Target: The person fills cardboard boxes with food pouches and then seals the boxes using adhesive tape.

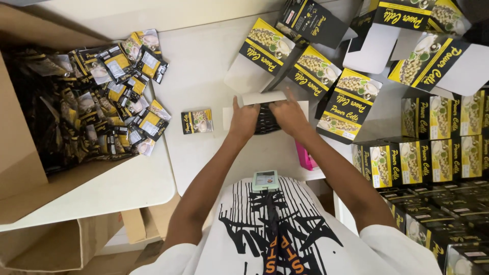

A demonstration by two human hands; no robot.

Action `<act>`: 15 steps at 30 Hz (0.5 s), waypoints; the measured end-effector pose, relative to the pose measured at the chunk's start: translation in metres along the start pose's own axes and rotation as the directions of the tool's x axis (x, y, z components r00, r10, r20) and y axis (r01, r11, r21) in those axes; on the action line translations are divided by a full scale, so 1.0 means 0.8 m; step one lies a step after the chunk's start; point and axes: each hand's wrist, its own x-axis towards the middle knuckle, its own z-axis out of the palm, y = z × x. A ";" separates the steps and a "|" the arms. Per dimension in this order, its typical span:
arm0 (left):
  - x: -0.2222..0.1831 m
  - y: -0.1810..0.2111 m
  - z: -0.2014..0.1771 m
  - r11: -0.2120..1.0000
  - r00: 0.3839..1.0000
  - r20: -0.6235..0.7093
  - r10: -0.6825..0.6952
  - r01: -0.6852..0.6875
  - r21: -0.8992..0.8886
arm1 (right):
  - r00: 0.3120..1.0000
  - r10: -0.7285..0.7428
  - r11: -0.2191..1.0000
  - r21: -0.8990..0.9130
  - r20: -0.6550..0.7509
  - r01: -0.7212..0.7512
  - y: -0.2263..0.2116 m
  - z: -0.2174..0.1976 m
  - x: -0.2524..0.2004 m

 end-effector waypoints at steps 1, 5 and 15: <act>-0.007 -0.003 0.006 1.000 1.000 0.000 0.001 -0.001 0.001 | 1.000 0.001 1.000 0.000 -0.001 -0.001 0.002 -0.001 -0.009; -0.022 -0.014 0.026 0.976 0.905 -0.382 0.189 -0.215 -0.028 | 0.910 0.052 0.960 0.273 -0.412 0.068 -0.003 -0.023 -0.046; -0.112 -0.002 -0.015 0.953 0.785 -0.612 -0.095 -0.105 -0.283 | 0.916 0.074 0.980 0.201 -0.394 0.008 -0.060 -0.036 -0.108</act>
